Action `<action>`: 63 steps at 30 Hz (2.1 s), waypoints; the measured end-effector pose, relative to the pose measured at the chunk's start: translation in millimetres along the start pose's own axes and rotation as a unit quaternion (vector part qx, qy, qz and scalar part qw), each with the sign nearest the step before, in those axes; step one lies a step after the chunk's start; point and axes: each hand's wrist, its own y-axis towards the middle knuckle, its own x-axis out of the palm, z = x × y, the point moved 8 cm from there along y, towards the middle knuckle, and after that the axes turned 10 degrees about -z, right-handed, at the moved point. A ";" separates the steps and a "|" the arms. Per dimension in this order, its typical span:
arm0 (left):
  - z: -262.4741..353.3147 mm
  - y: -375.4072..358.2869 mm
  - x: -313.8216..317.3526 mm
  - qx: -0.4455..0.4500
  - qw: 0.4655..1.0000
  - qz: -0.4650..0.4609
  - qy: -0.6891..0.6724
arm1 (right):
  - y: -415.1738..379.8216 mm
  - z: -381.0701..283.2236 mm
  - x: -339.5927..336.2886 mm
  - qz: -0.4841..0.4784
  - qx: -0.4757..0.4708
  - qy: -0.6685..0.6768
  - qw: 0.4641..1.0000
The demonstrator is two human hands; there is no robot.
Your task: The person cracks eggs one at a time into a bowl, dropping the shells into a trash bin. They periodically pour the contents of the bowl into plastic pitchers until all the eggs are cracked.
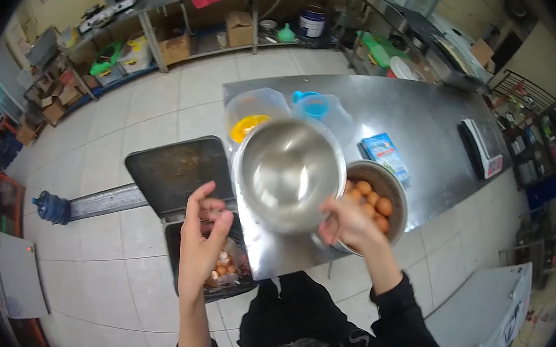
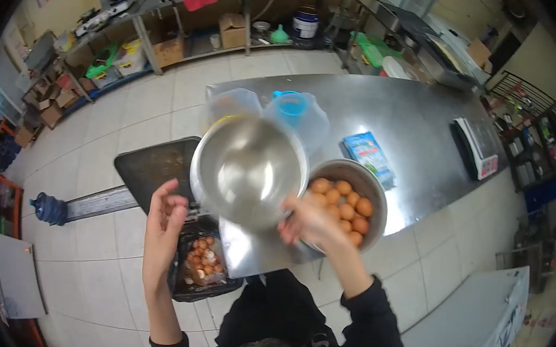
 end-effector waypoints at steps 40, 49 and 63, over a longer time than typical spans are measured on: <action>-80.1 -36.9 77.7 -0.001 0.951 0.273 0.143 | 25.4 -20.0 -12.0 -0.125 -0.404 -0.633 0.648; -23.7 -0.7 140.6 0.039 0.998 -0.031 -0.047 | 5.0 -6.9 3.8 -0.244 -0.071 -0.174 0.951; -88.0 -26.4 127.4 0.008 0.996 0.046 0.069 | 35.8 34.5 31.8 -0.246 -0.266 -0.525 0.770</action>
